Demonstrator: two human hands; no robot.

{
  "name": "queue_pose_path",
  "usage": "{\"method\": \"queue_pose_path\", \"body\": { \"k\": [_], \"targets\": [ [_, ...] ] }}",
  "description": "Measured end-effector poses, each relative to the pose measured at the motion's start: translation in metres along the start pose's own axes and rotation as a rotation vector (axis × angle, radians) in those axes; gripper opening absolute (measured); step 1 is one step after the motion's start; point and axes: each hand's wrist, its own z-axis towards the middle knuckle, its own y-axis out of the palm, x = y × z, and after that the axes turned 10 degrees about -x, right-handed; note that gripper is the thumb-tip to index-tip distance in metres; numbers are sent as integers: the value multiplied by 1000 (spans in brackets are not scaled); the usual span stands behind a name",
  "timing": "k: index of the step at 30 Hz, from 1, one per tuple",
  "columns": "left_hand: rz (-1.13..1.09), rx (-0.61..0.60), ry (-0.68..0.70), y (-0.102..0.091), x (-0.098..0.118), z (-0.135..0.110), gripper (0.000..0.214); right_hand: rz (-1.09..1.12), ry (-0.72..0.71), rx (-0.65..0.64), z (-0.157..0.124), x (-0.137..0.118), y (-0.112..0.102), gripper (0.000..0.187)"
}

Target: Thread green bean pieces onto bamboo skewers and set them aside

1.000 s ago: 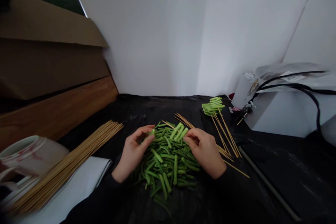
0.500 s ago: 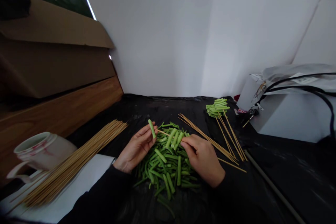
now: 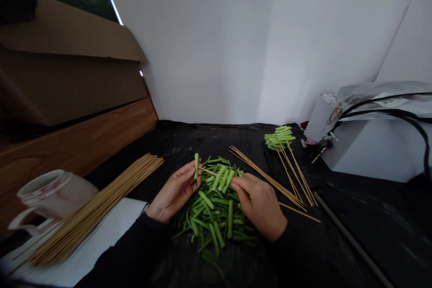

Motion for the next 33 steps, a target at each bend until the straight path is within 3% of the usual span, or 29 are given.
{"method": "queue_pose_path", "body": {
  "k": [12,24,33],
  "targets": [
    [44,28,25,-3,-3,1,19,-55,5,-23,-1,3,1,24],
    [4,53,-18,-7,-7,4,17,-188,-58,73,-6,-2,10,23],
    [77,16,-11,-8,-8,4,22,-125,-79,21,-6,-3,13,25]
  ]
}}
